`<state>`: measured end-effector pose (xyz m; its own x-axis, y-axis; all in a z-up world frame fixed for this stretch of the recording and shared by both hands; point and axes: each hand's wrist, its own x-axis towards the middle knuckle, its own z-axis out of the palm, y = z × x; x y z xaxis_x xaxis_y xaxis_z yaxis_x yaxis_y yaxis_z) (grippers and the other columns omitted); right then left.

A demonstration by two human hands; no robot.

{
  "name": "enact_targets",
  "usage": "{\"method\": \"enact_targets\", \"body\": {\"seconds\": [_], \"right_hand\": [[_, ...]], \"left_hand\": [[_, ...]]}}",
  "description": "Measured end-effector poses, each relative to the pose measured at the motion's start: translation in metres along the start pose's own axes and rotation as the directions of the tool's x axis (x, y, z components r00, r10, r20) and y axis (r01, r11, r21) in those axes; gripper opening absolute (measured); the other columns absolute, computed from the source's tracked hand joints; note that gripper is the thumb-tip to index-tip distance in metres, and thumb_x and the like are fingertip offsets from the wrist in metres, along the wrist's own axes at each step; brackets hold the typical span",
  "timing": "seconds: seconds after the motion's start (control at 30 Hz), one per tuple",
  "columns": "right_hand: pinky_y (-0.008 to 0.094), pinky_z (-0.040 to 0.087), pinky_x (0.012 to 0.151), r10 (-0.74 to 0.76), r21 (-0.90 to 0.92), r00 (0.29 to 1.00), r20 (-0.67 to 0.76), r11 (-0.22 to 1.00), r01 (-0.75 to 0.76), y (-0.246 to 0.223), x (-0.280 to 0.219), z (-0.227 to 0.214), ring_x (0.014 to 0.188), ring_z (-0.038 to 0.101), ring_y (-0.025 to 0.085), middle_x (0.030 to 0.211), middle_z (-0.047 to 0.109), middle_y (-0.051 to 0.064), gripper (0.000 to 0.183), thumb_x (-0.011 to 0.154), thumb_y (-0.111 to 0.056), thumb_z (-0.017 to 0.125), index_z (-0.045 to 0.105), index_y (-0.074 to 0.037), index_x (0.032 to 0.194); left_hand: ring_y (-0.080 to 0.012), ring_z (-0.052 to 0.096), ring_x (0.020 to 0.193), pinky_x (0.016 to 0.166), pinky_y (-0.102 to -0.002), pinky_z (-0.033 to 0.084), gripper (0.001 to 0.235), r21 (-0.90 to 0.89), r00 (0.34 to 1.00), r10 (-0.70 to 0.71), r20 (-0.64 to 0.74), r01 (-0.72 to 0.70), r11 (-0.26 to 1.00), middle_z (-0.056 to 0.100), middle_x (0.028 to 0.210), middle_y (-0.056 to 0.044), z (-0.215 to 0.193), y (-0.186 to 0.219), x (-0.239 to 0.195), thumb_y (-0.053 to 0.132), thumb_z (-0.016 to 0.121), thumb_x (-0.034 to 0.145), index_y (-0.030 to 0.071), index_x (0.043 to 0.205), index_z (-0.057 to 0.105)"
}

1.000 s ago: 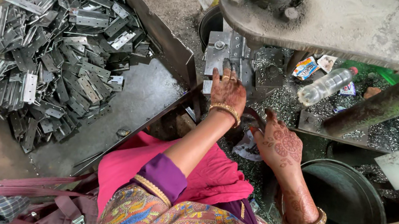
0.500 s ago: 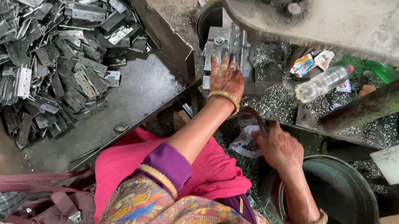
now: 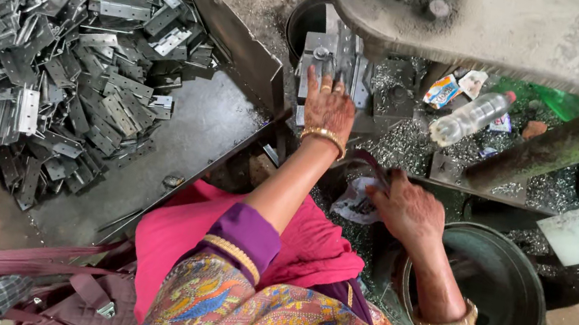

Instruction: The person picks up metal brackets one at a time from a bin and places them into a press machine, using a tool to secure and process each part before setting it aside.

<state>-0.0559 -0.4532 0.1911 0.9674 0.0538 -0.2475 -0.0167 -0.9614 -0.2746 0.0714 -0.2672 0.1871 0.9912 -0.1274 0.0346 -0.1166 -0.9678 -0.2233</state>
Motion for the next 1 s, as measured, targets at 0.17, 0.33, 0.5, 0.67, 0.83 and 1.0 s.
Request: {"method": "enact_targets", "body": {"seconds": [0.17, 0.33, 0.5, 0.67, 0.83, 1.0], "right_hand": [[0.056, 0.056, 0.082, 0.058, 0.080, 0.998, -0.036, 0.995, -0.055, 0.019, -0.016, 0.044, 0.098, 0.071, 0.044, 0.102, 0.073, 0.024, 0.060, 0.088, -0.049, 0.062, 0.056, -0.008, 0.131], [0.055, 0.054, 0.086, 0.143, 0.146, 0.987, 0.073, 0.977, -0.152, 0.038, -0.025, 0.080, 0.103, 0.069, 0.044, 0.106, 0.073, 0.024, 0.059, 0.086, -0.047, 0.065, 0.057, -0.010, 0.131], [0.055, 0.055, 0.086, 0.110, 0.005, 0.991, 0.070, 0.994, -0.111, 0.005, -0.001, 0.008, 0.101, 0.070, 0.044, 0.108, 0.074, 0.024, 0.070, 0.092, -0.059, 0.060, 0.050, -0.009, 0.141], [0.055, 0.056, 0.080, 0.025, 0.049, 0.998, -0.059, 0.999, -0.022, 0.008, -0.003, 0.020, 0.096, 0.071, 0.042, 0.102, 0.073, 0.025, 0.071, 0.088, -0.055, 0.061, 0.050, -0.009, 0.142], [0.054, 0.056, 0.078, 0.110, 0.068, 0.994, 0.002, 0.992, -0.110, 0.042, -0.029, 0.085, 0.094, 0.071, 0.043, 0.099, 0.075, 0.023, 0.052, 0.092, -0.049, 0.058, 0.056, -0.009, 0.126], [0.055, 0.056, 0.078, 0.005, 0.066, 0.999, -0.032, 0.998, -0.003, 0.041, 0.005, 0.053, 0.090, 0.072, 0.042, 0.092, 0.074, 0.024, 0.056, 0.092, -0.053, 0.063, 0.058, -0.005, 0.120]], "left_hand": [[-0.0302, 0.031, 0.152, 0.123, -0.063, 0.002, 0.042, -0.035, 0.992, -0.059, -0.111, 0.055, 0.998, 0.049, 0.155, -0.007, 0.010, 0.004, 0.012, 0.025, 0.039, 0.103, 0.013, 0.132, 0.066], [-0.0305, 0.032, 0.150, 0.124, -0.065, 0.001, 0.044, -0.161, 0.998, -0.055, -0.025, 0.050, 0.986, 0.048, 0.157, -0.006, 0.010, -0.002, -0.003, 0.023, 0.038, 0.104, 0.013, 0.140, 0.061], [-0.0274, 0.025, 0.150, 0.122, -0.065, -0.004, 0.049, -0.139, 0.997, -0.035, 0.066, 0.043, 0.989, 0.036, 0.160, -0.002, -0.001, -0.003, 0.012, 0.028, 0.033, 0.100, 0.017, 0.146, 0.047], [-0.0301, 0.021, 0.154, 0.121, -0.064, -0.005, 0.051, -0.089, 0.996, -0.074, 0.051, 0.078, 0.993, 0.034, 0.163, -0.005, 0.002, 0.004, 0.029, 0.026, 0.030, 0.103, 0.010, 0.149, 0.046], [-0.0306, 0.024, 0.155, 0.123, -0.065, -0.002, 0.050, -0.060, 0.996, -0.070, 0.057, 0.074, 0.995, 0.038, 0.164, -0.007, 0.009, 0.000, 0.020, 0.024, 0.029, 0.107, 0.010, 0.150, 0.049], [-0.0290, 0.024, 0.154, 0.124, -0.065, -0.003, 0.051, -0.059, 0.997, 0.006, 0.072, -0.002, 0.998, 0.036, 0.165, -0.005, -0.002, -0.008, 0.031, 0.028, 0.023, 0.109, 0.011, 0.151, 0.047]]}}
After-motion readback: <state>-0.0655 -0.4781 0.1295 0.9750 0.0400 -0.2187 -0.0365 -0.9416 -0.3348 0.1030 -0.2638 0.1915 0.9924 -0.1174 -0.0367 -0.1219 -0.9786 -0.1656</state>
